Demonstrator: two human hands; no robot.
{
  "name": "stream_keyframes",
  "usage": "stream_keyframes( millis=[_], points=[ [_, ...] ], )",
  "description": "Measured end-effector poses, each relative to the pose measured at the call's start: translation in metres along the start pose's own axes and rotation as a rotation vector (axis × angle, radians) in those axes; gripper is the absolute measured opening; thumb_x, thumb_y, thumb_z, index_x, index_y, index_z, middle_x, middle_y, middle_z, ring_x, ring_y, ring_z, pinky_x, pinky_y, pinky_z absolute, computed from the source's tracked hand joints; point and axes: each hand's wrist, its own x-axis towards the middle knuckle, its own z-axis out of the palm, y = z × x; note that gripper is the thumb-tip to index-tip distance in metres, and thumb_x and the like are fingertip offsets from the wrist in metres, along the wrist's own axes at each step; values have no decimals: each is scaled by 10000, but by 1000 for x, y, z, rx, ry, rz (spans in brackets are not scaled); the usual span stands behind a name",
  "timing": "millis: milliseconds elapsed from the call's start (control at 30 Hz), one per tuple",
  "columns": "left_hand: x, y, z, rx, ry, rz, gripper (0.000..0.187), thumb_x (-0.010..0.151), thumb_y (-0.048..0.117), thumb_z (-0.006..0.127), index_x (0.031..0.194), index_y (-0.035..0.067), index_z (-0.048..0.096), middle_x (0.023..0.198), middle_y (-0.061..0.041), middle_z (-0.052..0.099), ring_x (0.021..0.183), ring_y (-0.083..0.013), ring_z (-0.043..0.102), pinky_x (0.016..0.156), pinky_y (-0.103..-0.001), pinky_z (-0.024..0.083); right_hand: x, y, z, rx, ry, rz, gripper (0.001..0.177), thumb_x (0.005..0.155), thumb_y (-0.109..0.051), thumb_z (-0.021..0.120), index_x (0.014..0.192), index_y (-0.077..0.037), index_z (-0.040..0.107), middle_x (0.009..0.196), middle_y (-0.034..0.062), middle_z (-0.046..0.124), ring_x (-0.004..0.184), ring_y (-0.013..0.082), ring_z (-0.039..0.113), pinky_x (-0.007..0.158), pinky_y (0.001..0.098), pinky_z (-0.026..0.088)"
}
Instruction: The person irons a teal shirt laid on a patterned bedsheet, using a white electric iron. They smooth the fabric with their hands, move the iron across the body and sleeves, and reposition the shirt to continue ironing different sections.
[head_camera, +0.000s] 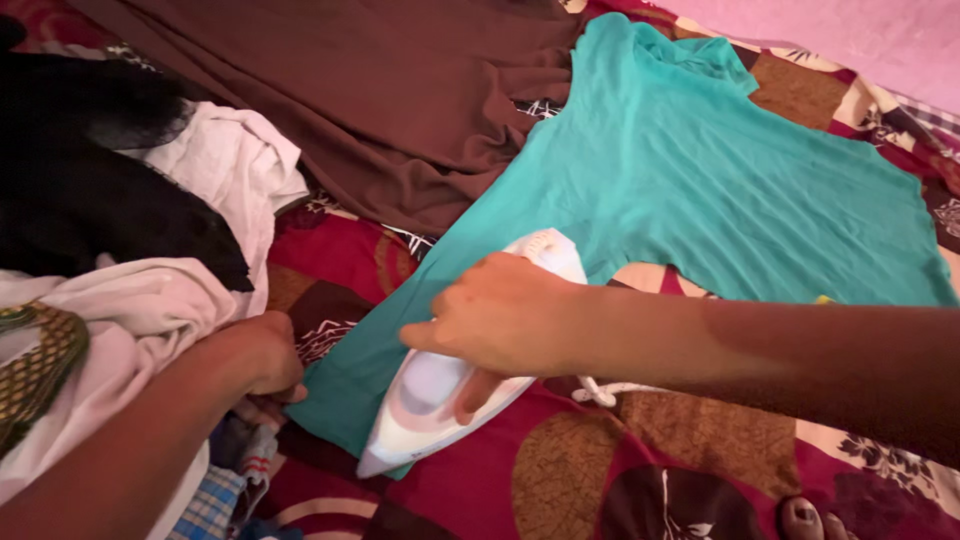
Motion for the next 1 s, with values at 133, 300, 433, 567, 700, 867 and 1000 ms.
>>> stream_keyframes(
  millis=[133,300,433,567,700,867,1000],
  points=[
    [2,-4,3,-89,3,32,157,943,1,729,907,-144,683,838,-263,781,722,-356,788,594,-432,648,-9,16,5,1,18,-33,807,608,-612,837,1265,-185,645,945,115,697,872,370,695,667,513,535],
    [-2,-6,2,-87,24,43,135,947,-3,729,925,-126,679,840,-252,762,735,-344,786,595,-405,655,-36,79,3,-123,92,-50,834,572,-634,846,1236,-163,668,964,117,720,911,370,699,801,500,535],
    [1,-2,2,-86,2,5,120,950,-1,728,941,-114,690,835,-242,772,733,-336,789,596,-409,659,-36,90,2,-148,53,34,842,573,-650,826,1243,-169,658,944,89,726,902,364,693,840,491,531],
    [4,-1,0,-81,-8,-6,123,940,6,752,949,-109,710,860,-247,767,745,-347,789,598,-415,671,-10,53,4,-80,49,51,804,587,-635,825,1220,-169,654,976,101,713,880,375,687,780,507,533],
    [2,-3,3,-124,9,7,100,934,-16,741,943,-110,709,848,-231,766,746,-351,777,593,-424,659,6,30,-1,-45,15,74,718,653,-659,802,1142,-163,628,898,92,699,901,372,687,772,515,535],
    [-2,-5,-1,-107,47,46,146,931,12,747,930,-122,689,828,-224,750,709,-354,774,584,-409,662,-5,59,0,-14,58,108,758,604,-630,825,1180,-179,629,916,98,695,912,369,688,738,517,528],
    [1,-6,1,-126,25,51,129,924,-9,747,921,-123,685,840,-228,747,696,-349,767,566,-412,667,-13,76,-1,-45,49,207,786,597,-635,828,1194,-166,621,936,93,694,933,361,688,750,511,530]
  ],
)
